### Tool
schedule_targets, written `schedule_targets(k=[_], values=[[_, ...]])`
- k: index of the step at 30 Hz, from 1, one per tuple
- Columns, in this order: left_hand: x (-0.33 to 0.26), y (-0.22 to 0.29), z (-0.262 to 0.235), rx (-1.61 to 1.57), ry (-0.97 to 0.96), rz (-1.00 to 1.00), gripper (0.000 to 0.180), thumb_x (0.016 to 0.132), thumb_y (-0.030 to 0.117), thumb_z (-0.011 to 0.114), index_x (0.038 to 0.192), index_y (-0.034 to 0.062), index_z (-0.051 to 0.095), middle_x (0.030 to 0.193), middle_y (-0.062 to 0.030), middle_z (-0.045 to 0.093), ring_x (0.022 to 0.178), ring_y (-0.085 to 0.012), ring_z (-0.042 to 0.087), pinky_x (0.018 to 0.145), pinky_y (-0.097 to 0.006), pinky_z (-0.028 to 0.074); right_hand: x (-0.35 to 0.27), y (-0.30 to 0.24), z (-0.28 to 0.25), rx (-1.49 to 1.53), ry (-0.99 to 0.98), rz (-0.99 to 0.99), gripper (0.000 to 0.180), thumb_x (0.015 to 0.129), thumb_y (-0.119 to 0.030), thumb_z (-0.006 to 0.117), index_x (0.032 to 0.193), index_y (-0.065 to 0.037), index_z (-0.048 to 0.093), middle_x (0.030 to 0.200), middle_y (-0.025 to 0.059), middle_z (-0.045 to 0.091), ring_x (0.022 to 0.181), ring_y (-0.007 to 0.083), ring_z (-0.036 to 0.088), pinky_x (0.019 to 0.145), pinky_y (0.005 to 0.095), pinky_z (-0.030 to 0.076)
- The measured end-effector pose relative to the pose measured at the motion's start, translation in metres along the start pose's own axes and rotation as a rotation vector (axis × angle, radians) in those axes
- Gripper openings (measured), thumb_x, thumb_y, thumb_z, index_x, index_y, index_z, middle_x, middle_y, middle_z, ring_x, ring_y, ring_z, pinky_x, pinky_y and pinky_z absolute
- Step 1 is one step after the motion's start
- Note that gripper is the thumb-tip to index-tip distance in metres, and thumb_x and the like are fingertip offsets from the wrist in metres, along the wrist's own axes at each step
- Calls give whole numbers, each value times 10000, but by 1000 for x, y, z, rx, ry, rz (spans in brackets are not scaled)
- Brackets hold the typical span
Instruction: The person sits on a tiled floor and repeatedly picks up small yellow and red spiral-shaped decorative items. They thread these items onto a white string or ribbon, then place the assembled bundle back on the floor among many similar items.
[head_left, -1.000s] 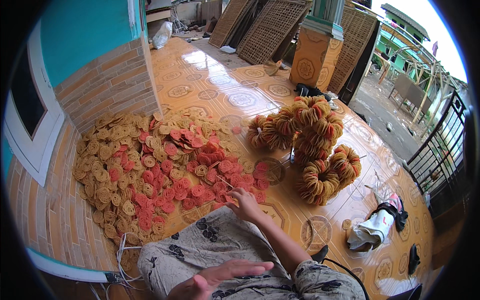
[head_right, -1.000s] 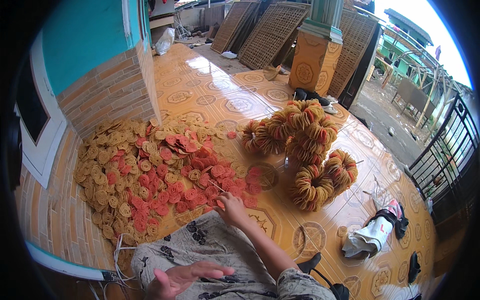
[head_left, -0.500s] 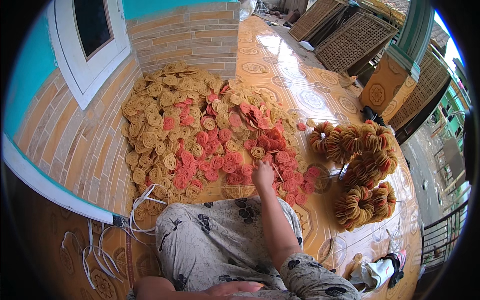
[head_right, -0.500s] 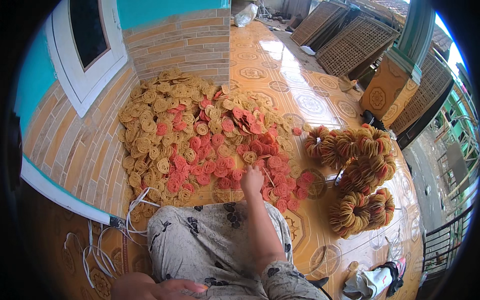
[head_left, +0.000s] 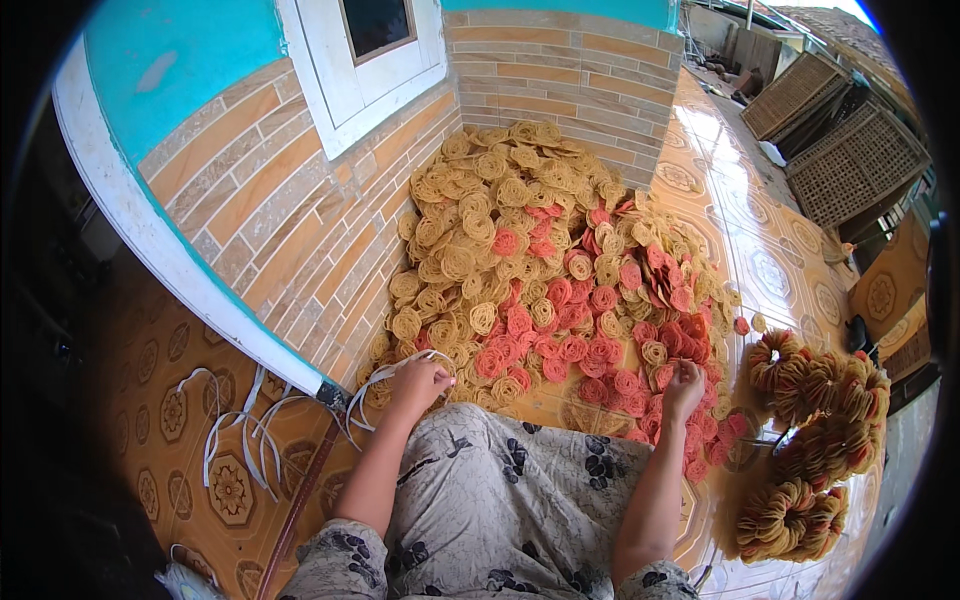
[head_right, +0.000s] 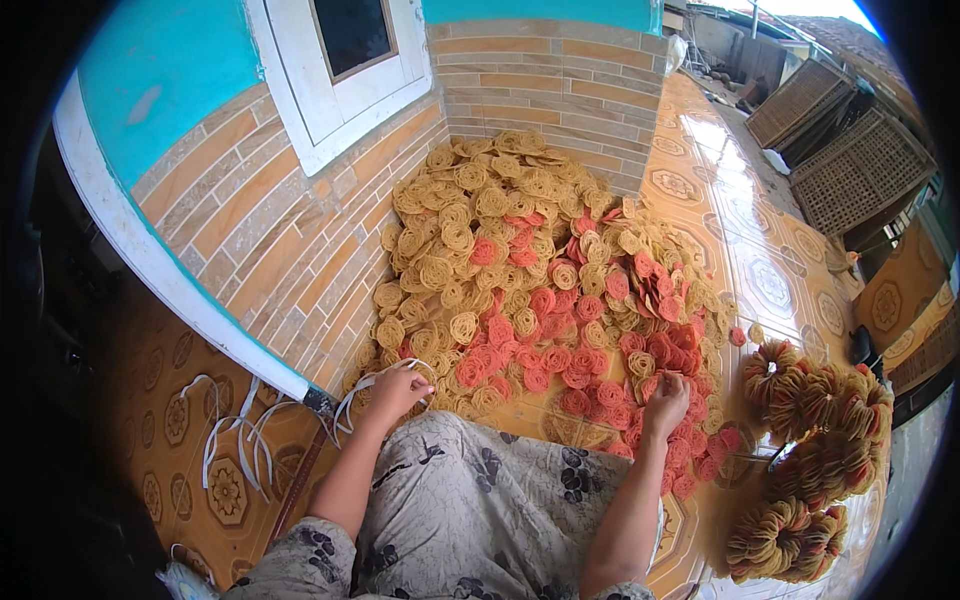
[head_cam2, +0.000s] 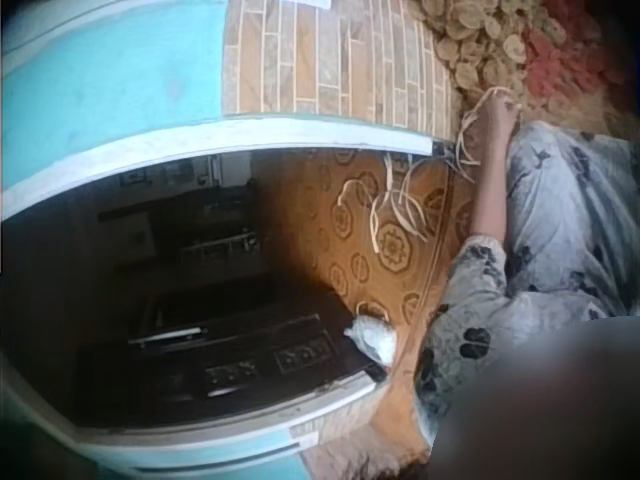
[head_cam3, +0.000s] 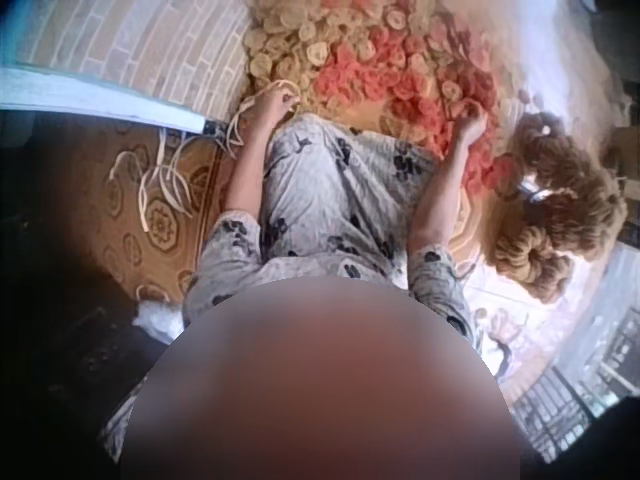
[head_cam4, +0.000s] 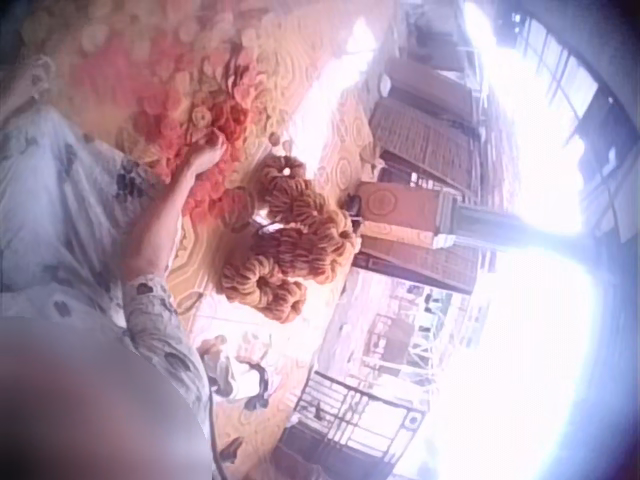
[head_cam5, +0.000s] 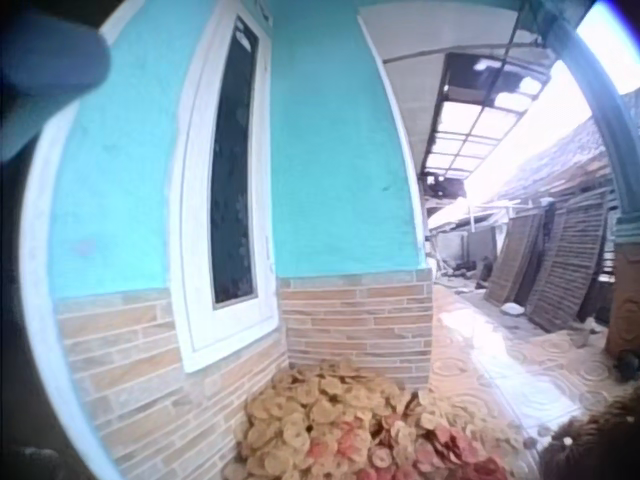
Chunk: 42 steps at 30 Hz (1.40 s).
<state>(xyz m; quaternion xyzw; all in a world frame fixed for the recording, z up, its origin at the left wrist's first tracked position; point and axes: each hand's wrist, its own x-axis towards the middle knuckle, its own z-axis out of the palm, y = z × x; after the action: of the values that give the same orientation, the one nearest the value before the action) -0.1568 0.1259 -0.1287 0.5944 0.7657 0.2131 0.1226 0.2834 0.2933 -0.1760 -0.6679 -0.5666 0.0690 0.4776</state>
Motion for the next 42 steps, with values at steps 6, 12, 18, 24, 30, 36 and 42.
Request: schedule_targets(k=[6, 12, 18, 24, 30, 36, 42], values=[[33, -3, 37, 96, -110, -103, 274, 780, 350, 743, 801, 77, 723, 656, -128, 654, 635, -249, 644, 596, -381, 486, -8, -38, 16, 178, -170, 108, 123, 875, -98, 650, 924, 14, 668, 900, 130, 653, 733, 234, 622, 650, 368, 483], [84, 78, 20, -1240, 163, -114, 138, 920, 179, 645, 913, 42, 640, 723, 47, 567, 566, -25, 443, 525, -184, 379, -13, -105, 47, 1208, -644, 585, 112, 985, -173, 500, 939, -74, 525, 750, -17, 524, 587, 69, 428, 541, 210, 340], [110, 142, 46, -1382, 118, -237, 124, 912, 175, 657, 926, 53, 634, 748, 49, 565, 598, -20, 449, 539, -175, 371, -18, -152, 59, 1128, -1129, 378, 269, 1010, -300, 467, 1106, -71, 570, 718, -81, 352, 627, 69, 301, 614, 209, 279], [118, 131, 67, -1679, -92, -335, 164, 980, 189, 534, 1028, 46, 599, 953, -56, 642, 737, -117, 589, 755, -298, 531, -22, -115, 66, 605, -1607, -44, 331, 954, -337, 578, 912, -19, 661, 728, -26, 578, 694, 81, 498, 654, 269, 432], [131, 119, 65, -1629, -147, -300, 203, 991, 201, 516, 1078, 41, 605, 882, -37, 612, 636, -90, 510, 594, -261, 460, -51, -116, 90, 241, -2180, -445, 336, 886, -318, 641, 961, 9, 657, 789, 47, 658, 726, 121, 562, 676, 313, 458], [132, 118, 69, -1461, -157, -218, 176, 980, 144, 530, 1082, 19, 601, 845, -31, 621, 563, -30, 438, 485, -178, 361, -57, -131, 78, 425, -2021, -354, 337, 867, -337, 660, 1015, -35, 681, 827, 72, 679, 730, 143, 579, 692, 330, 471], [119, 145, 94, -1113, -116, 2, 111, 944, 113, 590, 1000, 22, 619, 807, -18, 675, 571, -3, 460, 490, -179, 353, -7, -125, 73, 736, -934, 343, 297, 908, -253, 669, 1041, 2, 599, 772, -20, 586, 693, 42, 493, 612, 210, 397]])
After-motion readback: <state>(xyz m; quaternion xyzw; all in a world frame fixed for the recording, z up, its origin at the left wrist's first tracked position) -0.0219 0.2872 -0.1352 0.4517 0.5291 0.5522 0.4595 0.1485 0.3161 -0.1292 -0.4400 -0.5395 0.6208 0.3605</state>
